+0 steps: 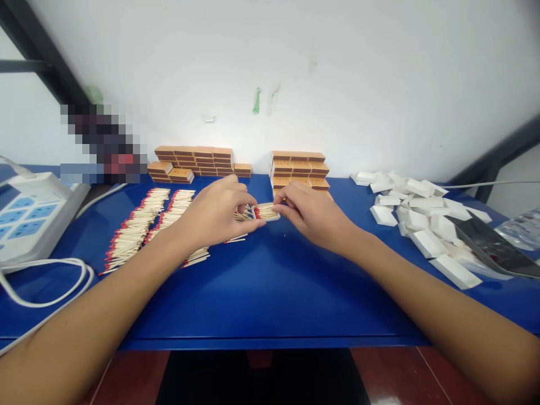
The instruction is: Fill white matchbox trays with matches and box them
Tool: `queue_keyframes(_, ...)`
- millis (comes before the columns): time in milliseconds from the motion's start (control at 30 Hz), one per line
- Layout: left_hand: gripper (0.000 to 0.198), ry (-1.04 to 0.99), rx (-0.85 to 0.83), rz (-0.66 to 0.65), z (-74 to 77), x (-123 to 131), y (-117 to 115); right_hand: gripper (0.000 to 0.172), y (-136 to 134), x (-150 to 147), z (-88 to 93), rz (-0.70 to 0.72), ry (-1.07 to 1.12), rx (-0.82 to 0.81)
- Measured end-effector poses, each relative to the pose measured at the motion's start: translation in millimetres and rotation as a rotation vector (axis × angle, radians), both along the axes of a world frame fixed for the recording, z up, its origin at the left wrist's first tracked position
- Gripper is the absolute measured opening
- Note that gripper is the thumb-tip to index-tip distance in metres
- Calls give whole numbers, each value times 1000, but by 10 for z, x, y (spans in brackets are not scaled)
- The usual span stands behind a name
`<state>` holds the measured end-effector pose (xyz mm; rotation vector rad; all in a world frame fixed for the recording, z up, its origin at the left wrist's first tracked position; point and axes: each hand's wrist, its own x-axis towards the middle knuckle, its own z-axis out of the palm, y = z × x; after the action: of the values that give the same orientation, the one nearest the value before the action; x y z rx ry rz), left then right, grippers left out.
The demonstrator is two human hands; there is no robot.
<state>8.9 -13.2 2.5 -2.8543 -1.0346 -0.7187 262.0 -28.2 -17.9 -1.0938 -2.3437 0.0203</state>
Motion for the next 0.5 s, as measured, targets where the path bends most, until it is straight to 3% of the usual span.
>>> queue_keyframes(167, 27, 5, -3, 5, -4, 4, -2, 7, 40, 32, -12, -126, 57, -6)
queue_keyframes(300, 29, 12, -4, 5, -8, 7, -7, 14, 31, 17, -17, -86, 60, -23)
queue_keyframes(500, 26, 28, -3, -28, -5, 5, -19, 8, 7, -7, 2, -49, 93, -26)
